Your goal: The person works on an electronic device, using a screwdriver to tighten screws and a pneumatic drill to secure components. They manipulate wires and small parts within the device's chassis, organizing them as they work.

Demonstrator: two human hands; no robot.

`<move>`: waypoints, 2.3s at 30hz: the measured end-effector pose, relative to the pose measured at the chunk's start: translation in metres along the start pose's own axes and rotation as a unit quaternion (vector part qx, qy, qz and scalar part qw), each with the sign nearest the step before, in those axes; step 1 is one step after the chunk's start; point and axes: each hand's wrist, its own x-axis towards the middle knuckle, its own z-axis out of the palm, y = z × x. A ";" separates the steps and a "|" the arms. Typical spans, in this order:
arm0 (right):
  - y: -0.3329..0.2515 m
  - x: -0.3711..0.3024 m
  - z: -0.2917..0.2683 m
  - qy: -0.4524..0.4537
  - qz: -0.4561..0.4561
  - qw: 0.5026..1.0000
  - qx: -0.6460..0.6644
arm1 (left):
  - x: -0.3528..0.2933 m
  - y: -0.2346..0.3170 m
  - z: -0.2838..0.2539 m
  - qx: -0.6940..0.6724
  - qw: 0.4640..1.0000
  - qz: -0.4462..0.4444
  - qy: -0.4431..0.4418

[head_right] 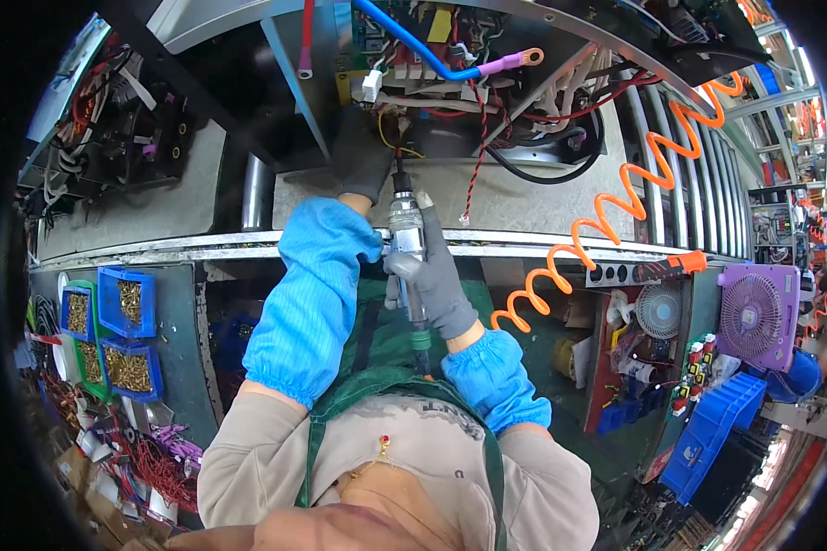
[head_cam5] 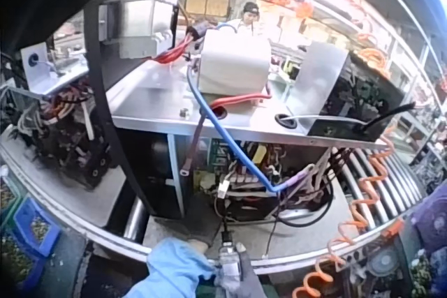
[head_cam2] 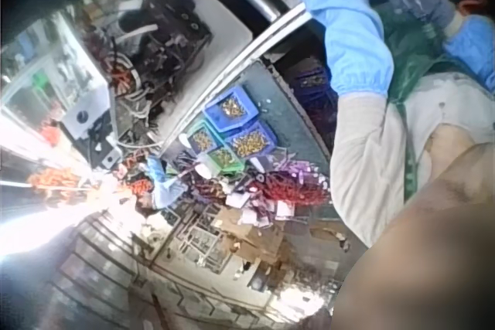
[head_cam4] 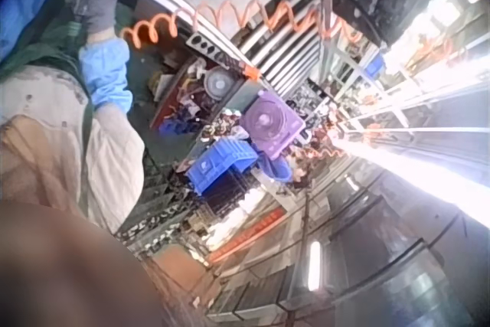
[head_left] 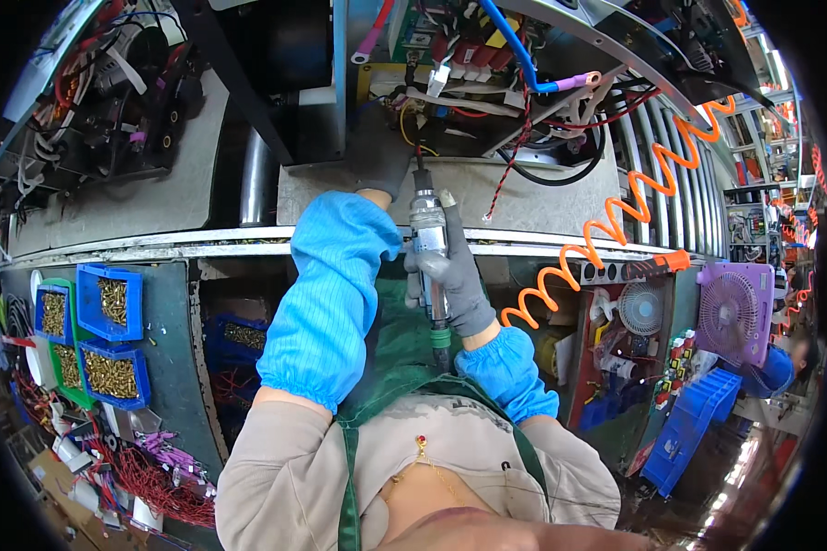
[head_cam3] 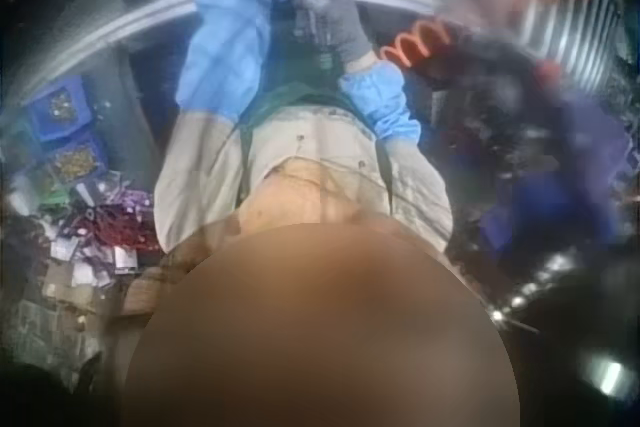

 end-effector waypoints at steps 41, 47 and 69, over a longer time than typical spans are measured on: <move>-0.109 -0.097 -0.177 -0.044 0.059 0.755 -0.652 | 0.005 0.011 -0.003 0.017 0.993 -0.103 -0.046; -0.122 -0.151 -0.261 -0.093 0.213 0.683 -0.692 | 0.009 -0.012 0.020 0.054 0.998 -0.029 0.017; -0.126 -0.056 -0.278 -0.002 0.274 0.435 -0.858 | 0.005 0.016 0.004 0.028 0.998 -0.047 -0.018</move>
